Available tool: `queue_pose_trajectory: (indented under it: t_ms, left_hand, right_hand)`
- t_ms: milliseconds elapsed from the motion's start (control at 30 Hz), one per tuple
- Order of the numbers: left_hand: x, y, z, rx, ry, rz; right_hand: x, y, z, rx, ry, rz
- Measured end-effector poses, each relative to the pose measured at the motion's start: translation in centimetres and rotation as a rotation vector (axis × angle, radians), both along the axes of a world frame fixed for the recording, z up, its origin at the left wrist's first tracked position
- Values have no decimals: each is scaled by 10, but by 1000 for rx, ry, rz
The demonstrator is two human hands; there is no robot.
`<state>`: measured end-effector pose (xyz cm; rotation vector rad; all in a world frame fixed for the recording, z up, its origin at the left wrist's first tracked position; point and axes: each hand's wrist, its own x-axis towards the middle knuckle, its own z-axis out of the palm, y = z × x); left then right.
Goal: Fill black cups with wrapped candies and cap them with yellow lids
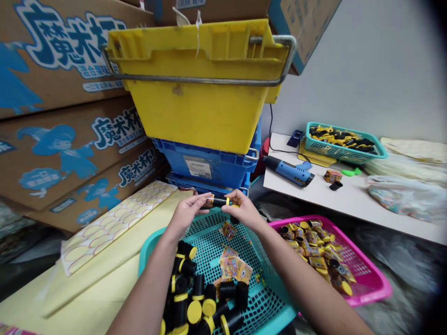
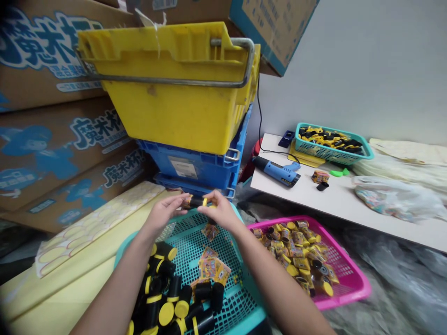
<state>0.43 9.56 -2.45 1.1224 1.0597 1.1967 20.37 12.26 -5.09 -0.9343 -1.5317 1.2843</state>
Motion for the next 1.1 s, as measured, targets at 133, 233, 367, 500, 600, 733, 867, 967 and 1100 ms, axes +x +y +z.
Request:
queue_pose_trajectory:
  t_ms: [133,233,367,500,600,733,867,967,1100]
  left_hand:
    - [-1,-1,-3,58,-14,-40]
    - [1,0,-5,79,-10,-55]
    - [0,0,-2,67,21,9]
    - [-6,-10,17,89,238,-28]
    - [1,-19,26,49,465,-425]
    - [33,-27,6,97,856,-492]
    - [70,-30,-31,15,1148,-149]
    - [86,-33,-49,-34,1172,-66]
    - [88,-32,-56,-44,1098,-81]
  right_hand:
    - [-1,-3,4,-25,-12,-23]
    - [-1,-4,8,-86,-10,1]
    - [1,-5,14,-117,30,53]
    - [4,1,17,-100,183,-72]
    - [6,7,14,-72,224,-124]
    - [6,9,13,-66,200,-127]
    - [5,6,15,-64,197,-120]
    - [4,4,16,-66,199,-87]
    - [5,4,17,-73,215,-78]
